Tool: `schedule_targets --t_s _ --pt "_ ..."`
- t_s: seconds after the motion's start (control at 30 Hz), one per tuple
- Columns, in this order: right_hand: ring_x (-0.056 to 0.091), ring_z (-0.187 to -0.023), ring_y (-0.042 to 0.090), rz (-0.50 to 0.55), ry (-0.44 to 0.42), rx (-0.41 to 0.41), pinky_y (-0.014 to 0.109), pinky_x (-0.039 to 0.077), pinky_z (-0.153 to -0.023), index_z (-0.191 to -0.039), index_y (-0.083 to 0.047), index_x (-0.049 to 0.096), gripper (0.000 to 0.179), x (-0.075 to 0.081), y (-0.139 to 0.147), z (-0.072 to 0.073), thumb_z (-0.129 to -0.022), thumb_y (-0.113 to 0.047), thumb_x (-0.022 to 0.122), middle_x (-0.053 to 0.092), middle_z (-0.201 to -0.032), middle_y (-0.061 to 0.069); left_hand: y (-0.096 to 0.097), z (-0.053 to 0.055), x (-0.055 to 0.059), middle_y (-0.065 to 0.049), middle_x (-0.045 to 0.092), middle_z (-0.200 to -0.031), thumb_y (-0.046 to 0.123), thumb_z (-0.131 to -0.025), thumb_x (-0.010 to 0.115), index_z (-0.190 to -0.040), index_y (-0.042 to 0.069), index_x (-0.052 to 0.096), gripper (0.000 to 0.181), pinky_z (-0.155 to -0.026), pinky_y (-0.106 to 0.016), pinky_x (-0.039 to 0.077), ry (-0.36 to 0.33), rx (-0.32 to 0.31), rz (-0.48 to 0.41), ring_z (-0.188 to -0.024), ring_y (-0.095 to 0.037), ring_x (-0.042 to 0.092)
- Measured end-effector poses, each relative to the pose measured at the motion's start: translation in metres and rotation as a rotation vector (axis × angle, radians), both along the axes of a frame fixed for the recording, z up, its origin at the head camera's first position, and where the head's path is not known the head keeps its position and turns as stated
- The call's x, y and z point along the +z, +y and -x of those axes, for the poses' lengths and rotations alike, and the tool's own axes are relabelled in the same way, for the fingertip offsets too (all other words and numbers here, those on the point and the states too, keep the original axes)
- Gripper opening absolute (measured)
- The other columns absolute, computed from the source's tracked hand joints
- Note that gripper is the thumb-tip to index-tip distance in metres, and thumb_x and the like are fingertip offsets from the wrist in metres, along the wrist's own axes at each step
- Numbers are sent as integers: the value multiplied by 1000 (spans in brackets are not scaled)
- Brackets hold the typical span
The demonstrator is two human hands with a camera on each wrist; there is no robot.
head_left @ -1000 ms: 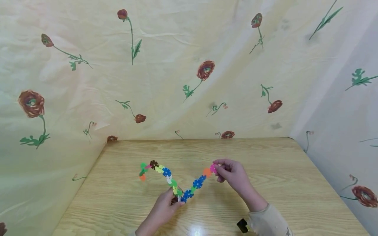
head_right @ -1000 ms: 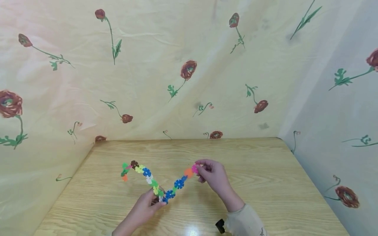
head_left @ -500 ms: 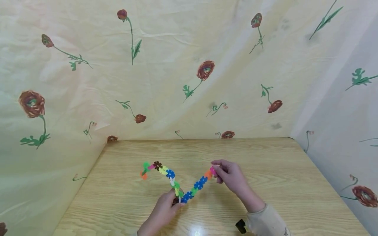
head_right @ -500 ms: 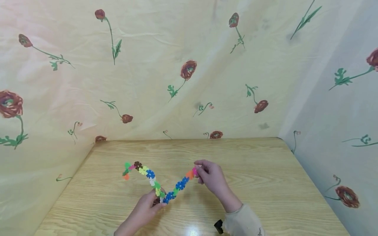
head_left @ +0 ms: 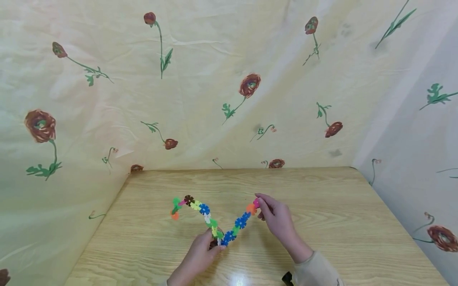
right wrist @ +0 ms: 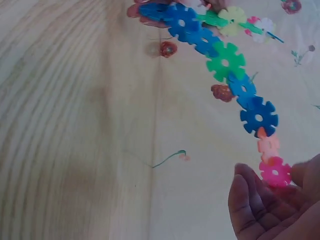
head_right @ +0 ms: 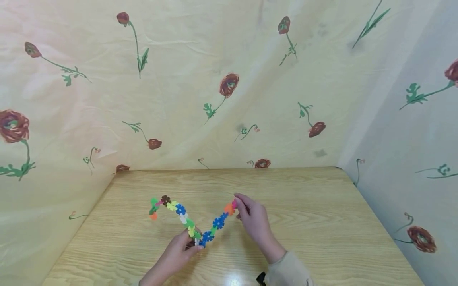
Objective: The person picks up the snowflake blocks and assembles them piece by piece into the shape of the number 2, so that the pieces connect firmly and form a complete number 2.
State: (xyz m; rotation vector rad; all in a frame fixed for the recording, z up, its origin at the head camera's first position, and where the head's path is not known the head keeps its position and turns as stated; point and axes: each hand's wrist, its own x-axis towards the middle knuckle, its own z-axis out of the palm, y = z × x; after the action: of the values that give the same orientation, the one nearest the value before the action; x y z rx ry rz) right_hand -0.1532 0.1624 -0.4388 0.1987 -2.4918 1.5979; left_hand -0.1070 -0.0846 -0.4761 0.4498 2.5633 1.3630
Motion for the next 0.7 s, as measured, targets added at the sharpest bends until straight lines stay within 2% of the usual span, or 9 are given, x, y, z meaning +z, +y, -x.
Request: schedule_targets --t_s 0.1,0.23,0.33,0.43,0.57,0.7 --pt "62 -63 20 -45 57 20 25 51 -54 -133 -5 57 37 -2 -5 -3 -98 -19 60 65 -79 1 0 0 -1 5 55 -85 22 -92 68 -103 13 54 21 -63 -26 44 6 -2 -1 -75 -10 48" --pt "52 -52 9 -135 121 -1 24 43 -45 -138 -2 49 55 -4 -13 -8 -93 -29 68 63 -76 -1 2 -1 -1 5 56 -85 20 -92 68 -103 12 54 19 -63 -25 44 27 -2 1 -75 -10 49" --pt "48 -48 6 -178 135 -36 24 41 -42 -139 -1 44 68 -5 -19 -11 -89 -38 71 60 -74 -1 4 -1 0 6 57 -87 20 -92 68 -103 13 54 18 -65 -26 45 53 1 11 -78 -8 51" --pt "49 -47 8 -181 101 -73 25 41 -40 -140 -1 38 75 -5 -25 -13 -87 -38 75 57 -69 -2 8 -3 1 7 58 -88 20 -92 67 -104 13 55 18 -67 -26 46 96 3 32 -79 -7 52" --pt "45 -43 10 -157 77 -120 25 38 -39 -138 -1 34 70 -6 -30 -14 -88 -28 75 50 -61 -1 13 -5 3 8 58 -87 19 -93 67 -106 13 56 18 -66 -26 47 122 8 46 -79 -6 53" --pt "43 -44 8 -113 109 -134 24 37 -40 -135 1 32 58 -8 -33 -13 -93 -16 68 48 -61 0 16 -6 3 8 57 -85 20 -93 67 -105 12 57 17 -63 -25 46 111 14 42 -76 -6 52"
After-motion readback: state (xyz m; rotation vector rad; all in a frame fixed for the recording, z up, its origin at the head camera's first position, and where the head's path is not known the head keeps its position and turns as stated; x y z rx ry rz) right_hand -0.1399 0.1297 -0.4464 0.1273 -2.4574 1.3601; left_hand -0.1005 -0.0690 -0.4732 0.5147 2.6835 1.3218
